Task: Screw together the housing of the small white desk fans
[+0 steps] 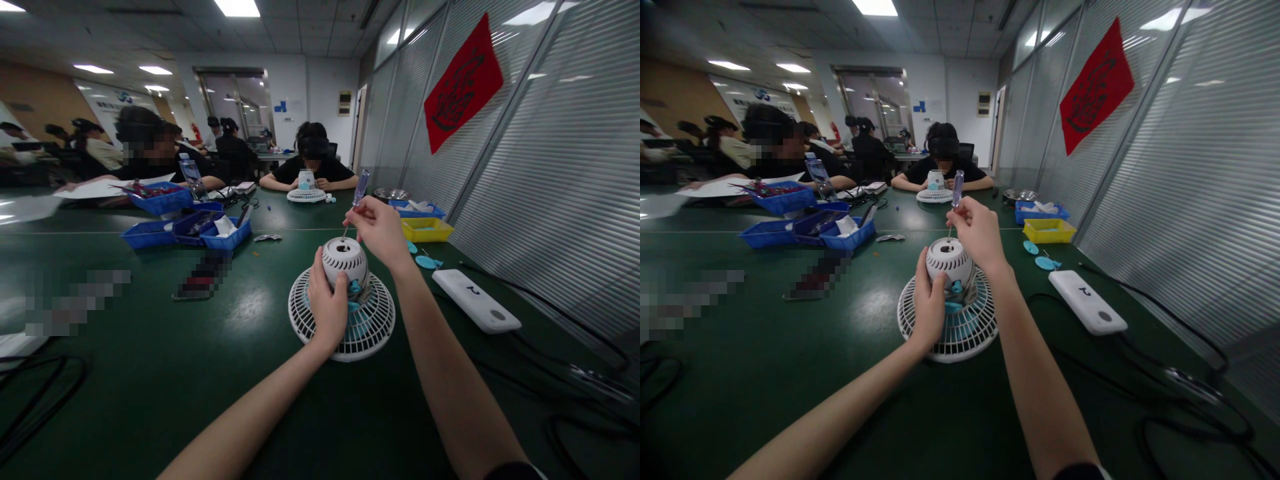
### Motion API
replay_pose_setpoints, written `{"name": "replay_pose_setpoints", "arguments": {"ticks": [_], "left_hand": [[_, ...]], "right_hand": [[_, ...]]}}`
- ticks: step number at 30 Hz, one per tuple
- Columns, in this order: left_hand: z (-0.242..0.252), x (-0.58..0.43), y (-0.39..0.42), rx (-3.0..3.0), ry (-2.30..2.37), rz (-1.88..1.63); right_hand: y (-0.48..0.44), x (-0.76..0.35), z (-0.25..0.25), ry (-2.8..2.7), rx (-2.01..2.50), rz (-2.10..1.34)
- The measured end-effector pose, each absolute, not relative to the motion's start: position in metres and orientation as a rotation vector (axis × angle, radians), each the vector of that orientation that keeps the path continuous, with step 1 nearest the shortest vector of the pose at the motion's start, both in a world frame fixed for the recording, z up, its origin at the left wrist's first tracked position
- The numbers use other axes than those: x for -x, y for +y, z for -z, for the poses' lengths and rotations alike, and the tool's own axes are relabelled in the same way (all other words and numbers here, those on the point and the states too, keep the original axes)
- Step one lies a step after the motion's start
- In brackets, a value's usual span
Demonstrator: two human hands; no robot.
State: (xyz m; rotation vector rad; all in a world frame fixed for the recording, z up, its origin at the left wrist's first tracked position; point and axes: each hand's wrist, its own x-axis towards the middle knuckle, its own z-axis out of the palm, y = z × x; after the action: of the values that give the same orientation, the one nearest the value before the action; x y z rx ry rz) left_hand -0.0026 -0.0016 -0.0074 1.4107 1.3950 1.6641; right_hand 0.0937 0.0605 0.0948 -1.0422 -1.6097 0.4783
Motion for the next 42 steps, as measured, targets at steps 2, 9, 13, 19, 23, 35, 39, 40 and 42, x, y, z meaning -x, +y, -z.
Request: {"name": "replay_pose_setpoints", "arguments": {"ticks": [2, 9, 13, 19, 23, 35, 39, 40, 42], "left_hand": [[0.0070, 0.0026, -0.0020, -1.412, 1.390, -1.665], [0.0066, 0.0020, -0.0017, -1.402, 1.400, -1.663], [0.0064, 0.0024, -0.0016, -1.399, 1.390, -1.662], [0.0071, 0.0018, -0.0010, -1.400, 1.382, -1.669], [0.0080, 0.0019, -0.0002, -1.402, 1.382, -1.671], [0.0080, 0.0026, -0.0005, -1.404, 1.407, -1.652], [0.0079, 0.0030, -0.0001, -1.403, 1.398, -1.653], [0.0079, 0.0030, -0.0001, -1.403, 1.397, -1.654], [0.0079, 0.0029, -0.0001, -1.402, 1.394, -1.657]], "right_hand": [[0.0601, -0.0942, -0.0955, -1.610, 1.054, -0.484], [0.0628, -0.0965, -0.0930, -1.634, 1.070, -0.464], [0.0659, -0.0968, -0.0913, -1.624, 1.058, -0.477], [0.0651, -0.0955, -0.0913, -1.593, 1.060, -0.507], [0.0626, -0.0946, -0.0920, -1.589, 1.084, -0.553], [0.0672, -0.0969, -0.0905, -1.663, 1.093, -0.555], [0.0659, -0.0979, -0.0917, -1.683, 1.104, -0.503], [0.0654, -0.0983, -0.0921, -1.686, 1.110, -0.480], [0.0642, -0.0989, -0.0929, -1.688, 1.127, -0.440]]}}
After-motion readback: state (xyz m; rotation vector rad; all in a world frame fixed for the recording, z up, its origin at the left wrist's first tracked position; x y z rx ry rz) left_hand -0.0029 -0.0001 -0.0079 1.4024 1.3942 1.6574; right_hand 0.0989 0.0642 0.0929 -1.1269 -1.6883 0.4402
